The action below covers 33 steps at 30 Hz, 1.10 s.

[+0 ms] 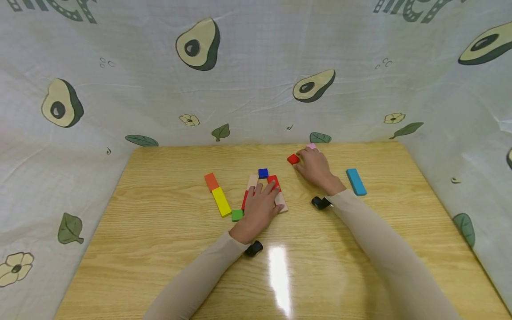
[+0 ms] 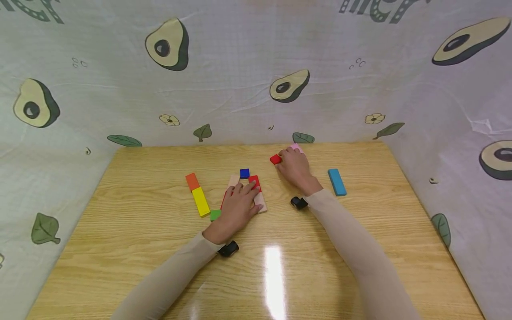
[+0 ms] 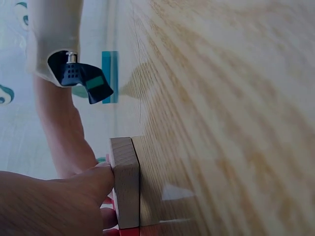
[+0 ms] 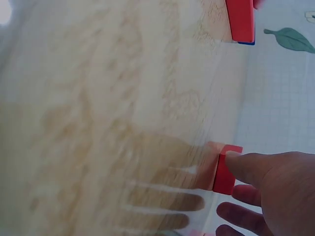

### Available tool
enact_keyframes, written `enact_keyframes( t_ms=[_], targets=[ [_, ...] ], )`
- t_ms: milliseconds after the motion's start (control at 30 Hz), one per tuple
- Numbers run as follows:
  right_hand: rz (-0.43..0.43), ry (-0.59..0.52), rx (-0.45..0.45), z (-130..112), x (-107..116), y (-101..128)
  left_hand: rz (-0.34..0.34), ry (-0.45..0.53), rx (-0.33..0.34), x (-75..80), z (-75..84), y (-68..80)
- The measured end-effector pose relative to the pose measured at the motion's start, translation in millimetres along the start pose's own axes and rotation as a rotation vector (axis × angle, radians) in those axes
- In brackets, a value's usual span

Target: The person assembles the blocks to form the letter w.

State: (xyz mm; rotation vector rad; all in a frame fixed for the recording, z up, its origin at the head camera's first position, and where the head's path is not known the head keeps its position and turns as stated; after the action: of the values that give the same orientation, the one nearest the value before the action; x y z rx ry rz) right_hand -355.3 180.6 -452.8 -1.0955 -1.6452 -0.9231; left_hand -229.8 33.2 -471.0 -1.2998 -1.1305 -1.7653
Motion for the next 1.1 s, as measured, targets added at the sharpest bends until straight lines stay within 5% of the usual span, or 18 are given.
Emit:
enact_keyframes(
  t_ms=[633, 1100],
  targets=[
    [0.002, -0.022, -0.007, -9, 0, -5, 0.003, -0.009, -0.006, -2.0, 3.2, 0.1],
    [0.004, -0.052, 0.098, -24, 5, 36, 0.009, -0.017, -0.003, -0.7, 2.4, 2.2]
  ],
)
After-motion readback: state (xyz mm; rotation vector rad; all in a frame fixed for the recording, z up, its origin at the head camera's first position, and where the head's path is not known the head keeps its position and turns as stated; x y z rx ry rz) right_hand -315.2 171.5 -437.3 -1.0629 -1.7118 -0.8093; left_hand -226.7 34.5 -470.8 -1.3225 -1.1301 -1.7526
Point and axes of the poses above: each hand's wrist, its own y-axis away from the middle knuckle, its own x-axis out of the back of the hand, z = x × y, the point moved 10 cm from there along -y, towards the middle knuckle, and after that the axes turned 11 degrees about -z, right-handed, at the moved point
